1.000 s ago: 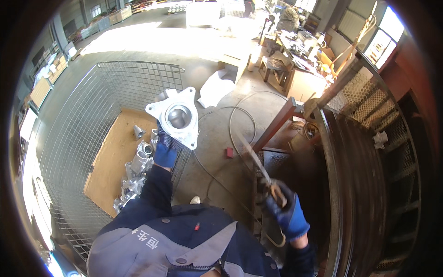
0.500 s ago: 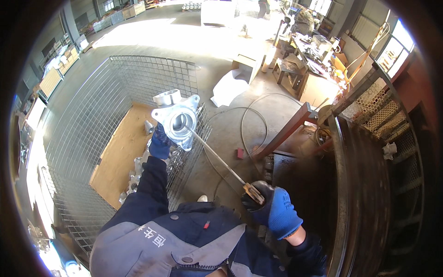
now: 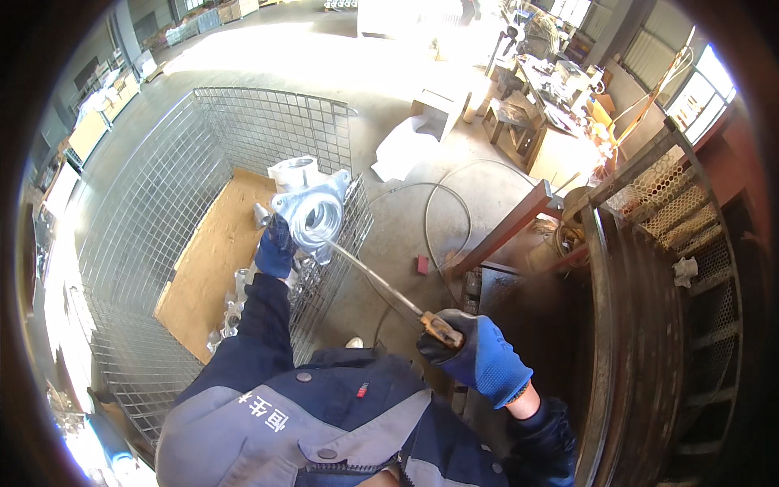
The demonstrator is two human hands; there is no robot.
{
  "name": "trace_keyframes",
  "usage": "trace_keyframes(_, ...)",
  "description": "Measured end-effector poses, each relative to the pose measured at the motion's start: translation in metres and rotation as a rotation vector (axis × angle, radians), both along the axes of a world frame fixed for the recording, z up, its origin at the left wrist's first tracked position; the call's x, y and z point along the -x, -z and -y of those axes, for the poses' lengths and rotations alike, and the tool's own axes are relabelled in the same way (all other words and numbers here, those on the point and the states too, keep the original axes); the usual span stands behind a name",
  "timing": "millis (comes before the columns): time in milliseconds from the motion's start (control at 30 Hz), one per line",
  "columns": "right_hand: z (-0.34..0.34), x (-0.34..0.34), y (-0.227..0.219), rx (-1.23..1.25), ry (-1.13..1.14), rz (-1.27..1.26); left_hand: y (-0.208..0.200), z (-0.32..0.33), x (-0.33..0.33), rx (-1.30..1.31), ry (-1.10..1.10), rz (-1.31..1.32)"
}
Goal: The person repeatedly picks up metal castings from a wire basket, uses a wire brush to scrub their surfaces, and places them back into the basket. The process is repeated for multiple parts in a workshop setting.
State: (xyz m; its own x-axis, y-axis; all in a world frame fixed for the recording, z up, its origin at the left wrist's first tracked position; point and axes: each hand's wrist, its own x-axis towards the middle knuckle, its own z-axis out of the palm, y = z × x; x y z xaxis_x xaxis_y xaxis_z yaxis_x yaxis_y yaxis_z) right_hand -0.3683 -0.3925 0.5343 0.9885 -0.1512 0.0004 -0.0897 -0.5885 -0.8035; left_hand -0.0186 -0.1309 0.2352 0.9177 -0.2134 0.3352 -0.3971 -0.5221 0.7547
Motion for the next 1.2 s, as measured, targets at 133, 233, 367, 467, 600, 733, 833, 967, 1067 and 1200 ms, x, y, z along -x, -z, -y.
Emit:
trace_keyframes(133,0.001,-0.009,-0.006,0.146,0.024,0.012,-0.005,-0.001,-0.005,-0.035,-0.018,0.05)
trace_keyframes(233,0.006,-0.001,-0.025,0.008,0.079,-0.098,-0.011,-0.006,-0.001,-0.057,-0.038,0.08)
trace_keyframes(367,0.005,-0.001,-0.03,-0.173,0.117,-0.076,-0.011,-0.009,-0.007,-0.064,-0.045,0.108)
trace_keyframes(467,-0.002,-0.018,-0.031,0.018,0.17,-0.073,-0.013,-0.015,-0.007,-0.077,-0.063,0.128)
trace_keyframes(600,-0.005,-0.042,-0.036,-0.251,0.113,-0.163,-0.028,-0.03,-0.008,-0.085,-0.102,0.162)
trace_keyframes(733,-0.011,-0.06,-0.046,-0.2,0.07,-0.12,-0.075,-0.03,0.0,-0.069,-0.073,0.146)
trace_keyframes(833,-0.009,-0.069,-0.049,-0.066,0.044,-0.072,-0.072,-0.04,-0.005,-0.077,-0.1,0.147)
trace_keyframes(967,-0.001,-0.08,-0.038,0.207,-0.002,-0.015,-0.074,-0.041,-0.007,-0.087,-0.096,0.154)
trace_keyframes(1067,-0.002,-0.076,-0.046,0.32,-0.034,0.044,-0.074,-0.042,-0.003,-0.089,-0.102,0.158)
trace_keyframes(1200,0.012,-0.056,-0.034,0.244,0.015,-0.005,-0.06,-0.046,0.015,-0.089,-0.118,0.156)
